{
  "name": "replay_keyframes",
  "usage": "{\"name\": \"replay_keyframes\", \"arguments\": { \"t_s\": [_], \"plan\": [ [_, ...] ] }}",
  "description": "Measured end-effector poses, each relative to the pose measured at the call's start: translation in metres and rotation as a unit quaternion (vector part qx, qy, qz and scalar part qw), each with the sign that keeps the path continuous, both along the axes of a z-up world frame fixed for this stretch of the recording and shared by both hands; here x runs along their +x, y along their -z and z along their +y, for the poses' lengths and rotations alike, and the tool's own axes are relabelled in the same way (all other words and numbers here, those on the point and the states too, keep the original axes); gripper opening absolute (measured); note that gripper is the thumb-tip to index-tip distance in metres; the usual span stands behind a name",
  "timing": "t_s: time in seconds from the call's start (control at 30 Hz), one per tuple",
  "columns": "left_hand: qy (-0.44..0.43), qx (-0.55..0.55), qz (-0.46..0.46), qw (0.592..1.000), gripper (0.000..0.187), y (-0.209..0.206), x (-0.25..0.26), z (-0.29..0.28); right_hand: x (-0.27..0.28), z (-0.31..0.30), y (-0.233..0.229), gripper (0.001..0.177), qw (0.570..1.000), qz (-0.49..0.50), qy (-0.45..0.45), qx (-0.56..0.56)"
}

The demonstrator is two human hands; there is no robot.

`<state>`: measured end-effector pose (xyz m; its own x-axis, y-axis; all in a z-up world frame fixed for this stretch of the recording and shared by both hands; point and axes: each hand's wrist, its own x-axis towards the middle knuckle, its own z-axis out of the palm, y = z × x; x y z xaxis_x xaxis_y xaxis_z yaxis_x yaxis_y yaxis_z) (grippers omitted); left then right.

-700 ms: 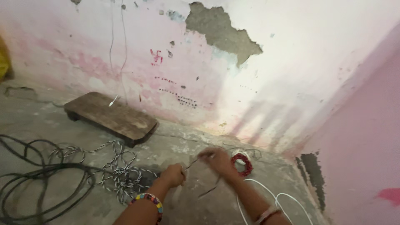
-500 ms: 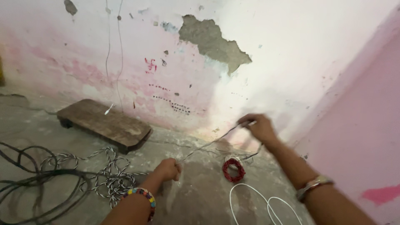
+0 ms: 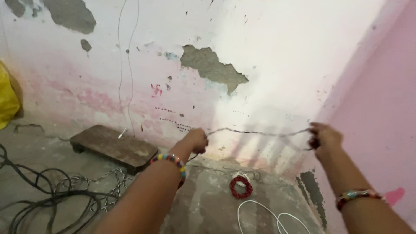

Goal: The person coils various black and white cables by hand while sitting on the floor.

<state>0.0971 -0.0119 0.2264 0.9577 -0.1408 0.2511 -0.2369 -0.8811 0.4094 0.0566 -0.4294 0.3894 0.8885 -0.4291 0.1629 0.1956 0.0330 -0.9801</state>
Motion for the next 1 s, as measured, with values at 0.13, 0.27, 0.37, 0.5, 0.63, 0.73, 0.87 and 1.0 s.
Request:
{"name": "replay_keyframes", "arguments": {
  "t_s": [0.13, 0.27, 0.37, 0.5, 0.63, 0.73, 0.87, 1.0],
  "plan": [
    [-0.006, -0.349, 0.117, 0.930, 0.023, -0.081, 0.017, -0.042, -0.030, 0.059, 0.008, 0.035, 0.946, 0.070, -0.270, -0.167],
    [0.013, -0.469, -0.005, 0.883, 0.022, -0.136, 0.010, -0.107, -0.061, 0.140, 0.007, 0.033, 0.865, 0.145, -0.408, -0.256],
    [0.008, -0.608, 0.048, 0.793, 0.025, -0.157, 0.003, -0.135, -0.055, 0.156, 0.010, 0.026, 0.886, 0.105, -0.422, -0.160],
    [0.004, -0.489, -0.003, 0.872, 0.036, -0.151, 0.008, -0.135, -0.029, 0.145, 0.024, 0.025, 0.921, 0.102, -0.363, -0.098],
    [0.064, -0.196, -0.012, 0.978, 0.068, -0.100, 0.024, -0.143, 0.017, 0.111, 0.045, 0.024, 0.952, 0.027, -0.304, 0.020],
    [0.150, -0.228, 0.118, 0.955, 0.055, -0.056, 0.017, -0.153, 0.056, 0.072, 0.058, 0.024, 0.972, -0.017, -0.202, 0.119],
    [0.212, -0.333, 0.194, 0.898, 0.039, 0.003, -0.014, -0.153, 0.098, -0.002, 0.054, 0.023, 0.985, -0.083, -0.006, 0.151],
    [0.220, -0.147, 0.147, 0.953, 0.035, 0.074, -0.014, -0.115, 0.094, -0.088, 0.037, 0.017, 0.973, -0.142, 0.124, 0.135]
  ]
}}
